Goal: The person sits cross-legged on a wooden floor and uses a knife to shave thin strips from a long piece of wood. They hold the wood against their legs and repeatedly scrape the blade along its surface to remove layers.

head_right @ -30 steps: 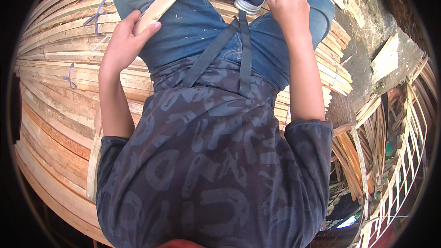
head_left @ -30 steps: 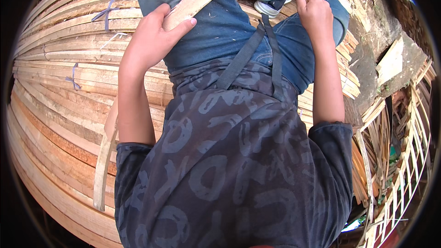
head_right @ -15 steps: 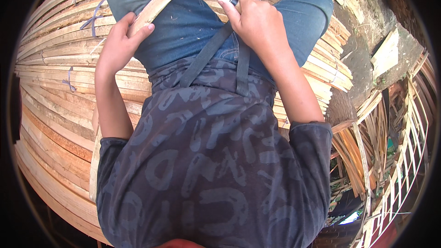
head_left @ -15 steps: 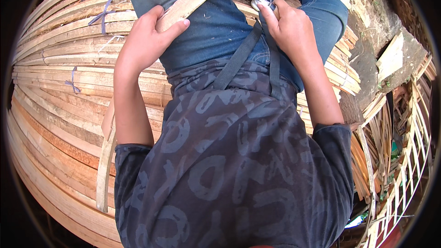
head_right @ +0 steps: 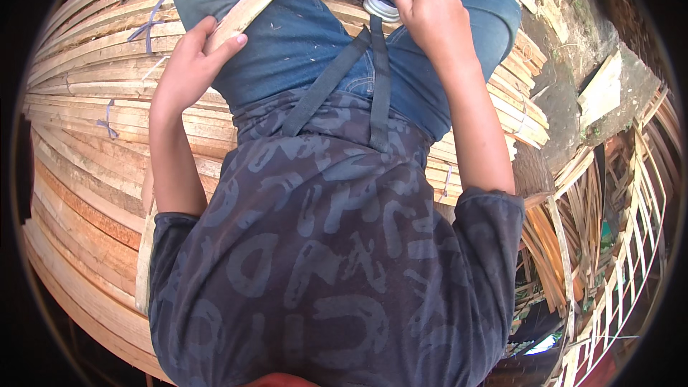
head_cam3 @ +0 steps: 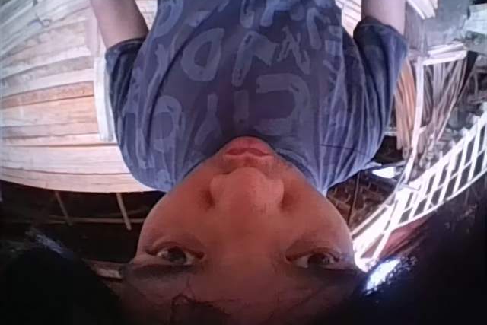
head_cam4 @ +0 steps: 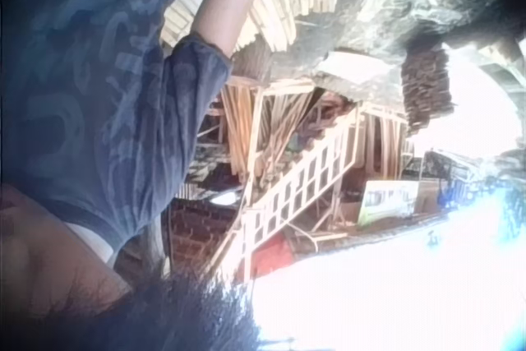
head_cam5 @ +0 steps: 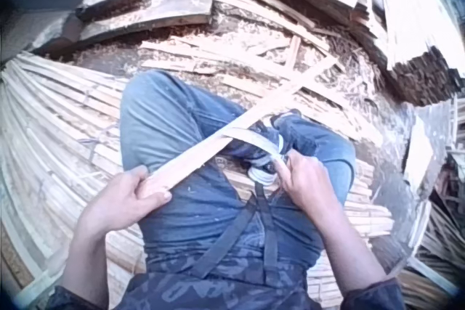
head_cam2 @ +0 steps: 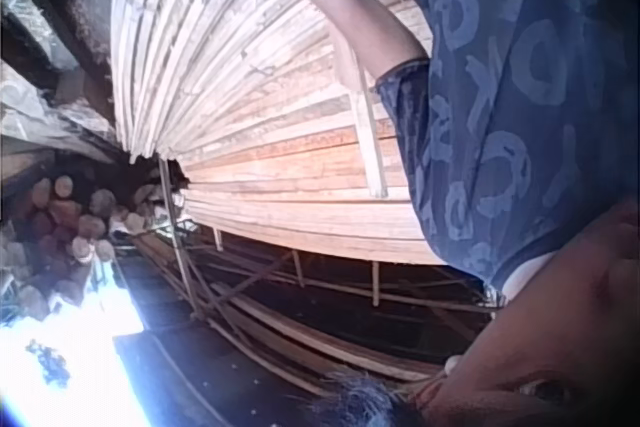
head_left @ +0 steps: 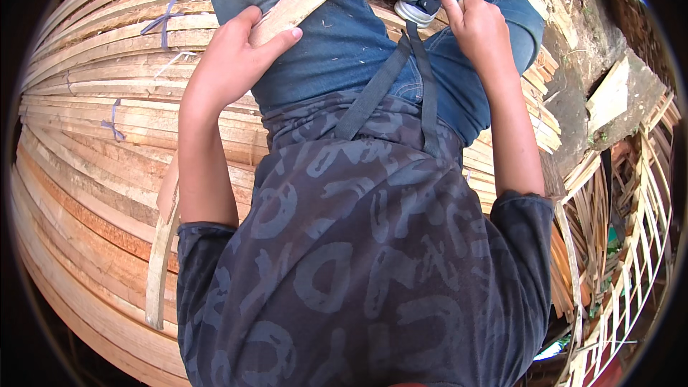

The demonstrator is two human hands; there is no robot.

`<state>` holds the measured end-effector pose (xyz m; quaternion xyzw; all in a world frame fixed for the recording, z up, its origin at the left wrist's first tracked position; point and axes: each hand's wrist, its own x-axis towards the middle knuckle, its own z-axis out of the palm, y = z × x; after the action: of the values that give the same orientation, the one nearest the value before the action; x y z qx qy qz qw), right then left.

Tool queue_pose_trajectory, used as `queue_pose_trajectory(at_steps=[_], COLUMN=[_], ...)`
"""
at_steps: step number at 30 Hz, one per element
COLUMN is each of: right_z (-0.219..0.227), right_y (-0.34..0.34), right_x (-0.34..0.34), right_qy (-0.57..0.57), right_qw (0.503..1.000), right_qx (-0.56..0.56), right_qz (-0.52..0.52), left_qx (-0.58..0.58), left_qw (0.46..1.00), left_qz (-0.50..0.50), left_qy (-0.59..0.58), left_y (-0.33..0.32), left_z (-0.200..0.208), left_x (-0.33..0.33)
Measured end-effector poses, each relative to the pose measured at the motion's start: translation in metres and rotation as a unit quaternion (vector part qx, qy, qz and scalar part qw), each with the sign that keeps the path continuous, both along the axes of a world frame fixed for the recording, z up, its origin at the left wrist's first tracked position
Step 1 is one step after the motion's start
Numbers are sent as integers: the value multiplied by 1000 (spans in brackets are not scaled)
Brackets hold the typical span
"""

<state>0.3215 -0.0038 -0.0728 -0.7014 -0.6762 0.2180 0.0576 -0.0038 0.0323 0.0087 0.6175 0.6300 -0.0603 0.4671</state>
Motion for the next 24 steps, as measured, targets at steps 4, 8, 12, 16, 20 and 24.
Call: queue_pose_trajectory(at_steps=[4, 8, 12, 16, 20, 24], right_z=[-8, -9, -1, 15, 28, 36], right_y=[11, 20, 10, -4, -15, -10], right_x=[23, 38, 23, -7, -44, -54], right_qy=[-50, -92, -62, -30, 42, 69], right_qw=[999, 995, 996, 999, 997, 995], right_qx=[15, 19, 6, 20, 57, 67], right_qz=[-8, -44, -68, -28, 40, 26], left_qx=[15, 5, 2, -3, -60, -170], left_qw=[1000, 1000, 1000, 1000, 995, 964], left_qz=[-3, -1, 2, 1, 32, 111], left_qy=[-5, -4, 8, -7, -69, -172], left_y=[-4, -2, 0, -1, 3, 9], left_z=[0, 2, -1, 0, -3, -3], left_x=[1, 4, 2, 3, -6, -17])
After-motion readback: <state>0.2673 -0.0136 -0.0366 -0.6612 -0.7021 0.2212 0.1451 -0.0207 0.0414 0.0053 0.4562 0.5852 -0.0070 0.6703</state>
